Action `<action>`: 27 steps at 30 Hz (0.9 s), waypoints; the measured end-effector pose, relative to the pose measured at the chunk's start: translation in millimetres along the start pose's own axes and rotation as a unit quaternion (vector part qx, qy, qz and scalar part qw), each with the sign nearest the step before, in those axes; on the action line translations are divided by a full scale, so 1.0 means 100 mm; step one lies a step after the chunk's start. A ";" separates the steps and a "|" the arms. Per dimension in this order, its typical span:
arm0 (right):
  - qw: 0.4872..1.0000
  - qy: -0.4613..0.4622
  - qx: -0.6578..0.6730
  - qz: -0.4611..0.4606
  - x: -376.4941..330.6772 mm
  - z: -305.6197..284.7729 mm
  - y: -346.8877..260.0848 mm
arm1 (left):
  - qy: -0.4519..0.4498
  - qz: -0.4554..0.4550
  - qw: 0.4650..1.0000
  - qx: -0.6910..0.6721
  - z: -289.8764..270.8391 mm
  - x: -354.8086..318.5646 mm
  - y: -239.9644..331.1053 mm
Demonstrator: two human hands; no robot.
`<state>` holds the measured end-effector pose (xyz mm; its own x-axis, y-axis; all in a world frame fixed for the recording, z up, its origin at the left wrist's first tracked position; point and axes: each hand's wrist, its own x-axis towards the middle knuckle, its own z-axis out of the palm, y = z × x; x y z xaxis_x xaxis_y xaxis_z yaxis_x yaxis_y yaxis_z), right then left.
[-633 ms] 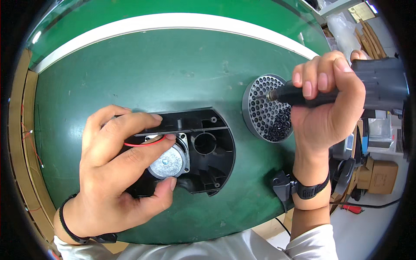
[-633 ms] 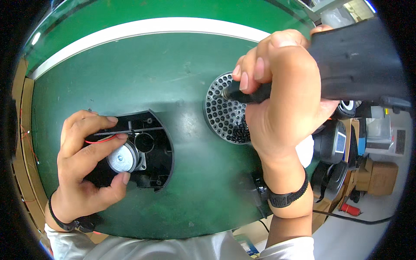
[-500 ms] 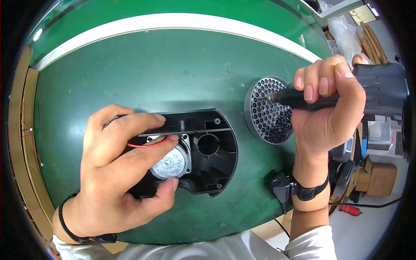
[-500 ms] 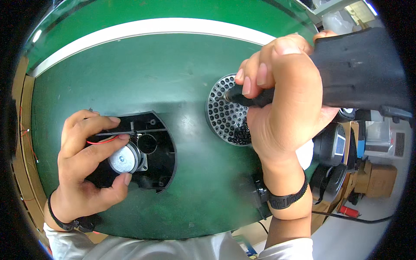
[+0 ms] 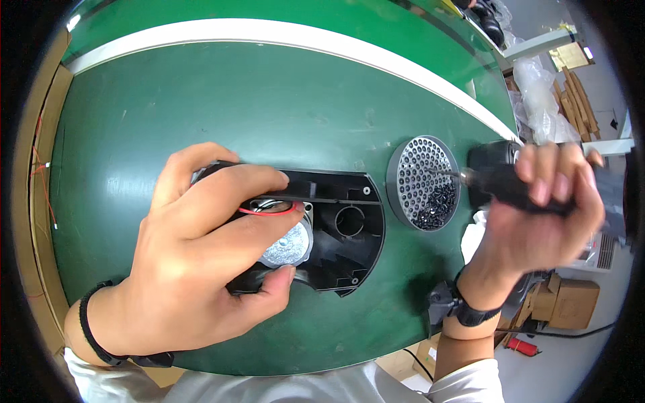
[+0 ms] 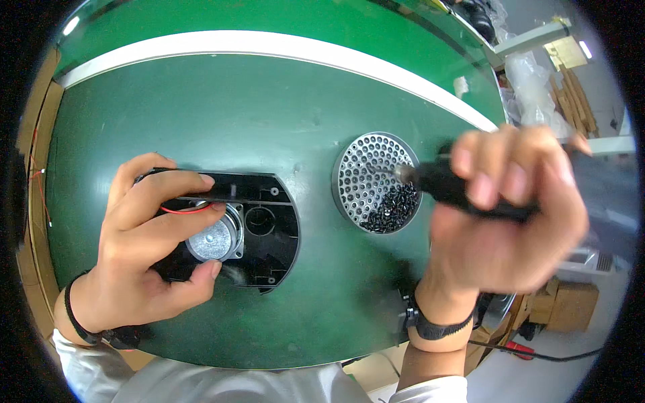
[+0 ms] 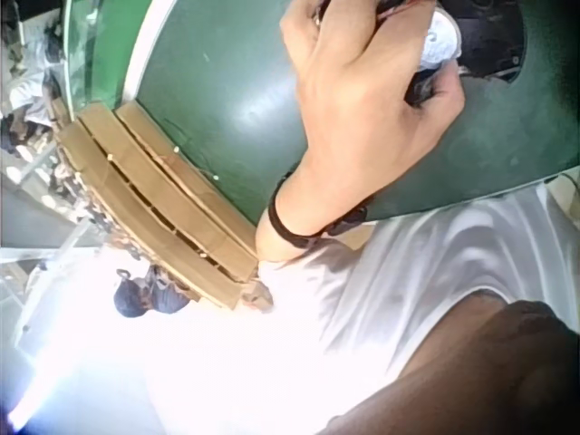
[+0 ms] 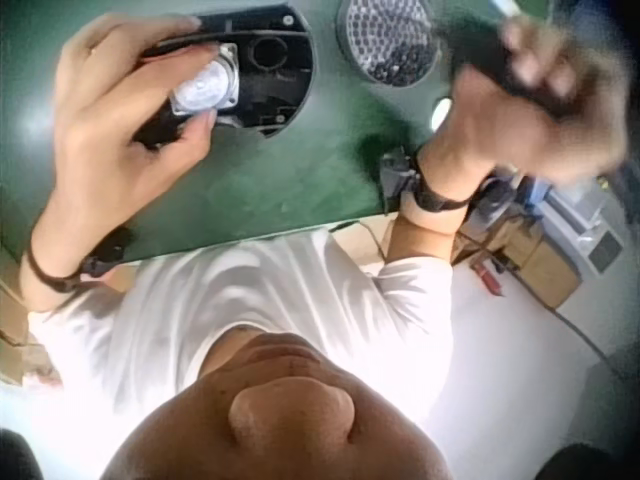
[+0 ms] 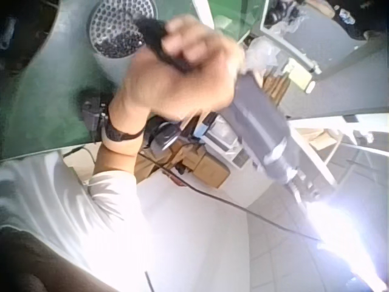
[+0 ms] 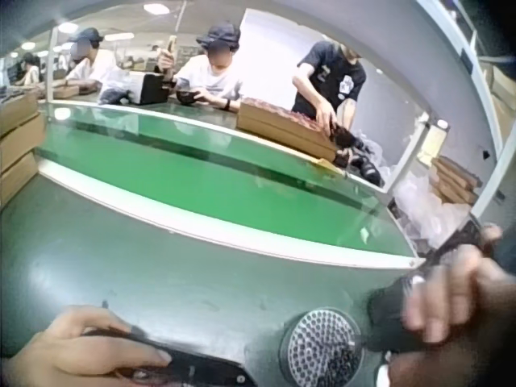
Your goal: Assembling internal speaker components and using a power screwdriver to secure them.
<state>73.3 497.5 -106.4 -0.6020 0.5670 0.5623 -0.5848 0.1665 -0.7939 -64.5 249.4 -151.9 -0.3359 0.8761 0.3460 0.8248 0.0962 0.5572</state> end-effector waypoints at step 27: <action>0.922 -0.360 0.142 0.026 -0.34 0.47 0.02 | 0.024 0.021 0.998 -0.047 0.07 0.06 0.03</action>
<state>67.6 440.8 -116.2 -0.7790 -0.1302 0.6133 -0.6015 -0.1210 -0.7897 -61.1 258.1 -153.4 -0.3252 0.8544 0.4053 0.7934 0.0134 0.6086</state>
